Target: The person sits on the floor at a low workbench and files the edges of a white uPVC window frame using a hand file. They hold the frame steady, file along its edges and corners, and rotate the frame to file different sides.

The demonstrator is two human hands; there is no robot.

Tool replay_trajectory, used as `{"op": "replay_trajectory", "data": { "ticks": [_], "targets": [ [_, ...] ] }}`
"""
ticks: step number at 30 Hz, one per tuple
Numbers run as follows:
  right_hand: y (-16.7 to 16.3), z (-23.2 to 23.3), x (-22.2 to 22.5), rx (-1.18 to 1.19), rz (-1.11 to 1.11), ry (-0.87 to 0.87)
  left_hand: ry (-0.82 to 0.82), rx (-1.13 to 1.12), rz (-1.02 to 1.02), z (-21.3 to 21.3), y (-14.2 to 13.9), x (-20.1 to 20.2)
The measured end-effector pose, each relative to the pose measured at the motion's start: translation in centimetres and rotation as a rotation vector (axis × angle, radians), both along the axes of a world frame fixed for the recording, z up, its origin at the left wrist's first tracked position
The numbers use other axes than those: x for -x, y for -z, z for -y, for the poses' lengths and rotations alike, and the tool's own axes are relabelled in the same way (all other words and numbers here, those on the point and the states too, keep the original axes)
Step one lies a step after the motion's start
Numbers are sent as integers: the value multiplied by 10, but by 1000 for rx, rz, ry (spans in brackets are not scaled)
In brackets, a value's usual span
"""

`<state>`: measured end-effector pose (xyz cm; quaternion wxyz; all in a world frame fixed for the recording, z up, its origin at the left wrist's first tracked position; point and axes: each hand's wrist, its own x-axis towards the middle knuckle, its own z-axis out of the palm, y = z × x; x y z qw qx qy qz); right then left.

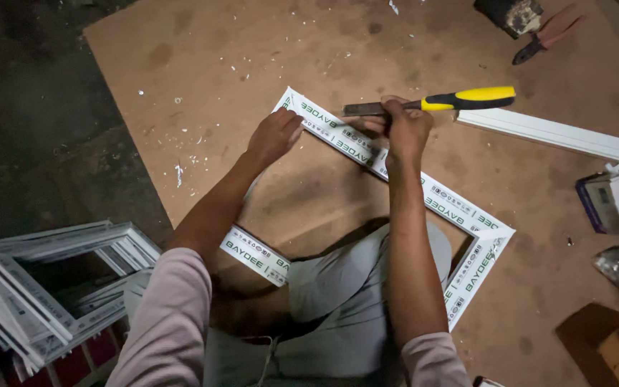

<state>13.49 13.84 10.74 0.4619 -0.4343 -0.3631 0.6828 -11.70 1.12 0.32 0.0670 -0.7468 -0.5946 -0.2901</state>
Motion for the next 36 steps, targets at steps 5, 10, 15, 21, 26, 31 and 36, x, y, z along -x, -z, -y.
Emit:
{"op": "replay_trajectory", "data": {
  "ticks": [5, 10, 15, 21, 26, 31, 36],
  "targets": [
    [2, 1, 3, 9, -26, -38, 46, -22, -121, -1, 3, 3],
    [5, 0, -2, -26, -11, -14, 131, 112, -285, -6, -2, 7],
    [2, 2, -1, -27, -3, -8, 186, 176, -343, -15, -12, 7],
    [-7, 4, 1, -29, 45, -7, 36, 408, -185, -31, -23, 3],
    [-3, 2, 0, 2, 15, 26, -98, 331, -28, -29, -29, 7],
    [12, 1, -2, -44, 2, -9, -241, 53, 241, -22, -22, 19],
    [20, 1, -4, -37, 3, -14, -640, -165, 454, -35, -1, 42]
  ]
}}
